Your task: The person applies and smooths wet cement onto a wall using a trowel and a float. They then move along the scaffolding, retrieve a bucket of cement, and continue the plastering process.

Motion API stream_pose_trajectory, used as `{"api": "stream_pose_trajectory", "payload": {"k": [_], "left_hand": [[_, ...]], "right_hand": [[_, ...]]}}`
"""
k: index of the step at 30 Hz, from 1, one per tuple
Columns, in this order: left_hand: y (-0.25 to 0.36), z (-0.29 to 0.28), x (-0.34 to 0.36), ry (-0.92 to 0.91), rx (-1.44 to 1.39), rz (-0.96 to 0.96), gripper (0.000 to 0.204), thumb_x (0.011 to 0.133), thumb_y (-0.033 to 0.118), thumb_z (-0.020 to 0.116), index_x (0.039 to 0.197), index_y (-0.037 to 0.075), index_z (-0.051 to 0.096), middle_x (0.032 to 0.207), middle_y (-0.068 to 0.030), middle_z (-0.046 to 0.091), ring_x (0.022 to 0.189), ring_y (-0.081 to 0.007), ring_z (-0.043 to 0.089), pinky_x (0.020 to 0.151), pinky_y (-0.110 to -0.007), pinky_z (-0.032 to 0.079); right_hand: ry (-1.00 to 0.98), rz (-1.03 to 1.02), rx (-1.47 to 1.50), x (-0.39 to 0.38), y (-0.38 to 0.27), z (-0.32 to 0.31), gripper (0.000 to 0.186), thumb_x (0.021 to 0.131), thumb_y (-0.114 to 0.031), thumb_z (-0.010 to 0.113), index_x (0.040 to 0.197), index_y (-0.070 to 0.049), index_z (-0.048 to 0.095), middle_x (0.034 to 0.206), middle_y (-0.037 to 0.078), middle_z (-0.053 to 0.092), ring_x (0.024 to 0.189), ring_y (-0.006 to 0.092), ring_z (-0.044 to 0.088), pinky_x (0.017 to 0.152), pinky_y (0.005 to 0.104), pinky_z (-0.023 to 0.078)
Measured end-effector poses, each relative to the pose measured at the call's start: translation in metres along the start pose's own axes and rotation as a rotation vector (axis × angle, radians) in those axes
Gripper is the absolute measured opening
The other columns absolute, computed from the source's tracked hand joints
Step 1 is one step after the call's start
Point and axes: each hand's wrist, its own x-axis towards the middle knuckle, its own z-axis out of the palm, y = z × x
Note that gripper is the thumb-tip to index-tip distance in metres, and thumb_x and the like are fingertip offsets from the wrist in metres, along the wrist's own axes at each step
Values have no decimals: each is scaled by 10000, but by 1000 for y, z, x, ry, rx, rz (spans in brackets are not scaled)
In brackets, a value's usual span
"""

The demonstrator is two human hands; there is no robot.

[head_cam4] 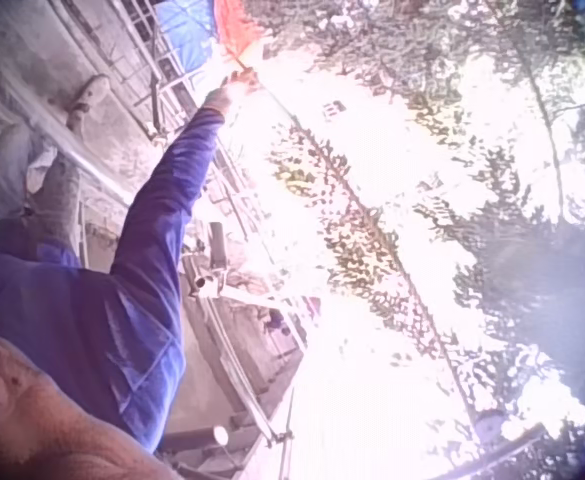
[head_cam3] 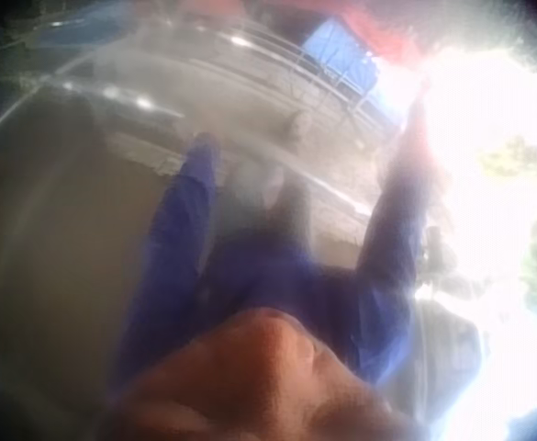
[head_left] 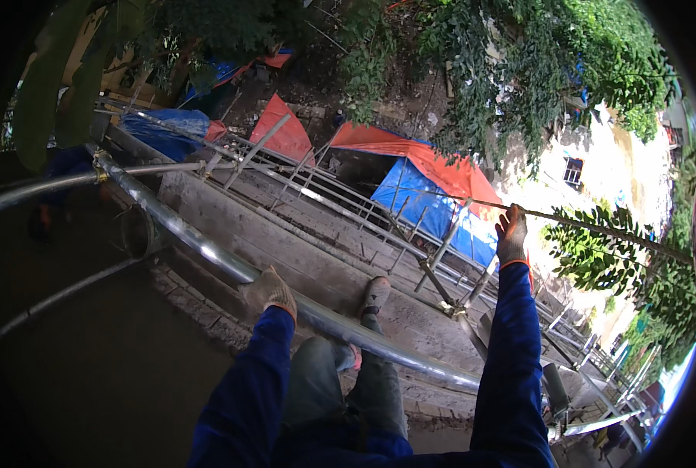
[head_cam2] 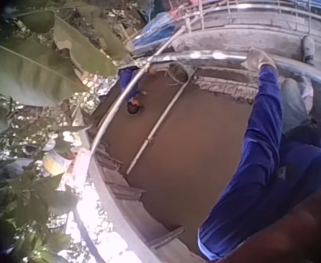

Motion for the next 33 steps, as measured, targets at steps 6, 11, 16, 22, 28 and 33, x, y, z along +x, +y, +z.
{"api": "stream_pose_trajectory", "payload": {"k": [6,11,16,22,28,33], "left_hand": [[-1,3,3,38,-224,-93,506,905,264,624,1345,63,476,1285,-124,587,1144,-226,597,916,-326,480],[-6,6,5,50,-346,-131,478,899,262,635,1320,77,508,1276,-110,599,1138,-219,602,913,-326,483],[1,3,0,46,-425,-110,450,892,259,647,1295,91,540,1267,-97,611,1132,-211,606,909,-327,487],[-2,12,7,49,-383,-69,417,884,256,661,1265,108,578,1257,-80,626,1125,-202,611,905,-327,490],[2,13,6,90,-267,28,386,876,253,674,1235,125,616,1246,-64,640,1117,-193,617,900,-328,494],[-2,12,3,127,-185,90,360,870,251,686,1210,139,648,1237,-50,652,1111,-185,621,896,-329,498]], "right_hand": [[-193,103,-91,-67,39,-19,468,947,-347,633,1318,-96,499,1210,98,590,1041,240,605,827,364,493],[-874,-154,-1044,-198,71,-61,252,854,-239,700,1014,-46,674,779,122,640,730,220,648,649,381,514],[-970,-641,-1404,-305,62,-149,123,873,-195,599,864,-75,575,866,125,593,831,332,606,691,485,492],[-125,-182,-1218,-357,51,-132,301,899,-328,530,802,-71,654,772,185,652,780,401,636,696,531,473],[157,-332,-1328,-345,84,-139,396,908,-390,511,717,-78,665,739,204,648,736,427,631,660,546,467],[192,-387,-1300,-347,87,-144,372,924,-373,526,758,-71,667,738,203,643,753,426,632,670,534,476]]}}
